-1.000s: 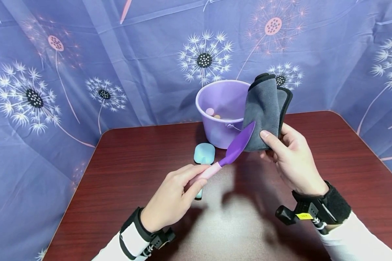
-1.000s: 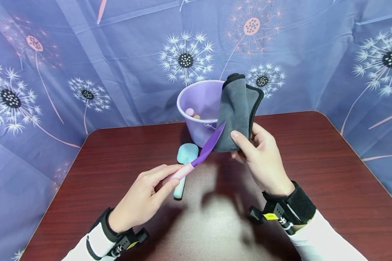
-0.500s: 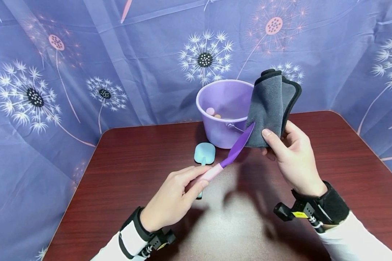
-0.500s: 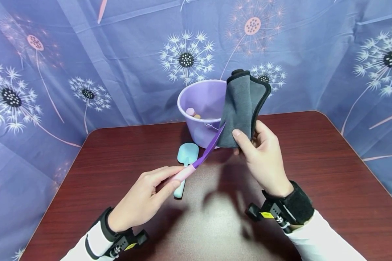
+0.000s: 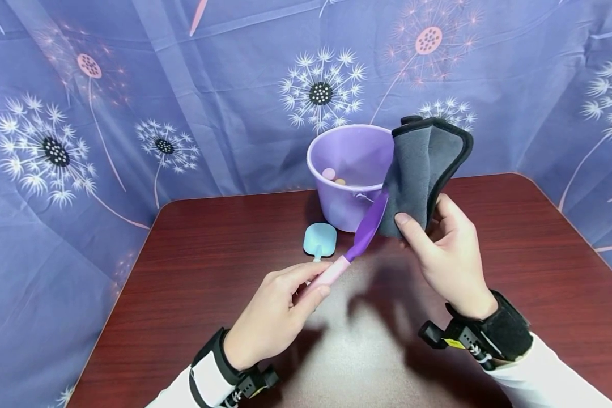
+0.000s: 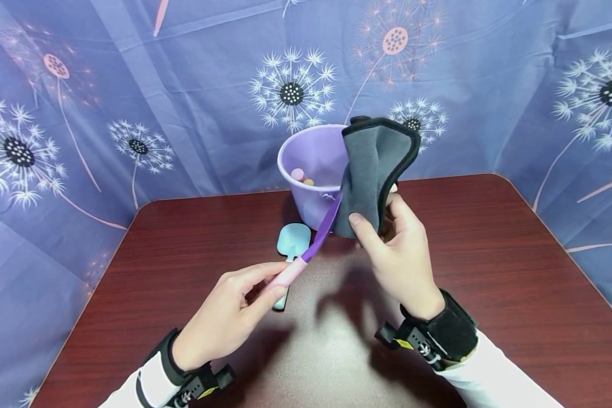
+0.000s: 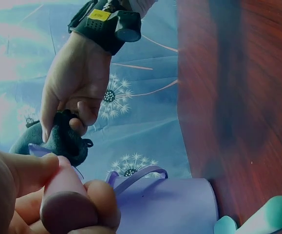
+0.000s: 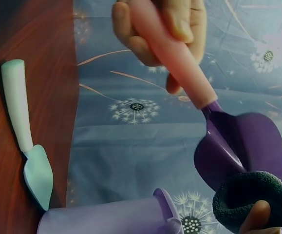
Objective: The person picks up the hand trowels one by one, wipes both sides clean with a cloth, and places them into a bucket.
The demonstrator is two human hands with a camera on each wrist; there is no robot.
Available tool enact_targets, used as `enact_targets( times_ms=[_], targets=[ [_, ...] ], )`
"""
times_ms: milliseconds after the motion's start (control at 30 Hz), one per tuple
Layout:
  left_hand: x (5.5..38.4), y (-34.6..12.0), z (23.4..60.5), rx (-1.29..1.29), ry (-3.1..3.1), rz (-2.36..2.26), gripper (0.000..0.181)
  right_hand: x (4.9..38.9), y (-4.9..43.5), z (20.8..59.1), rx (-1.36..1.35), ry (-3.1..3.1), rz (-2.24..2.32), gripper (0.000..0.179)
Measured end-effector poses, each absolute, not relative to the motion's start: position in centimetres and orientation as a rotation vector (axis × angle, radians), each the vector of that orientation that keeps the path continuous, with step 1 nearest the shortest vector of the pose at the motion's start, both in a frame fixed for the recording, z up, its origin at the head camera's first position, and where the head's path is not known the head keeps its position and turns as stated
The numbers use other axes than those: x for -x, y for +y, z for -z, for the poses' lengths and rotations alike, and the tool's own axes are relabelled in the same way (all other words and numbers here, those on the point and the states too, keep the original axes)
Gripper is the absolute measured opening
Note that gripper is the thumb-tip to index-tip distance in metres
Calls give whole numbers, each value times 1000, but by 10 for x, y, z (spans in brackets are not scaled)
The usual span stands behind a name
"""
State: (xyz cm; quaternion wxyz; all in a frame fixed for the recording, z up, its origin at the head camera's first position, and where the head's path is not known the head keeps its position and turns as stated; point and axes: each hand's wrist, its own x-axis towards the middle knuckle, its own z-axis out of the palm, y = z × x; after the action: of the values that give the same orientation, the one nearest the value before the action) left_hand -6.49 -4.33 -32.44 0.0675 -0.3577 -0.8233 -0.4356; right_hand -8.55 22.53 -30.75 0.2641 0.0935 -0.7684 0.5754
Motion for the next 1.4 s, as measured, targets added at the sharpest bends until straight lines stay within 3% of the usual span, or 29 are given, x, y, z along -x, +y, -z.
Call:
enact_targets(
  times_ms=[667,1200,1400],
  targets=[
    [66,-45,319,938,-2557,1495,24,73,202,320,-598,-2114,-1024,23],
    [71,-52,314,942,-2468,2141,18,75,197,321,-871,-2069,-771,28],
    [73,-55,311,885,-2391,2387,26,74,195,315,-902,-2036,-667,25]
  ],
)
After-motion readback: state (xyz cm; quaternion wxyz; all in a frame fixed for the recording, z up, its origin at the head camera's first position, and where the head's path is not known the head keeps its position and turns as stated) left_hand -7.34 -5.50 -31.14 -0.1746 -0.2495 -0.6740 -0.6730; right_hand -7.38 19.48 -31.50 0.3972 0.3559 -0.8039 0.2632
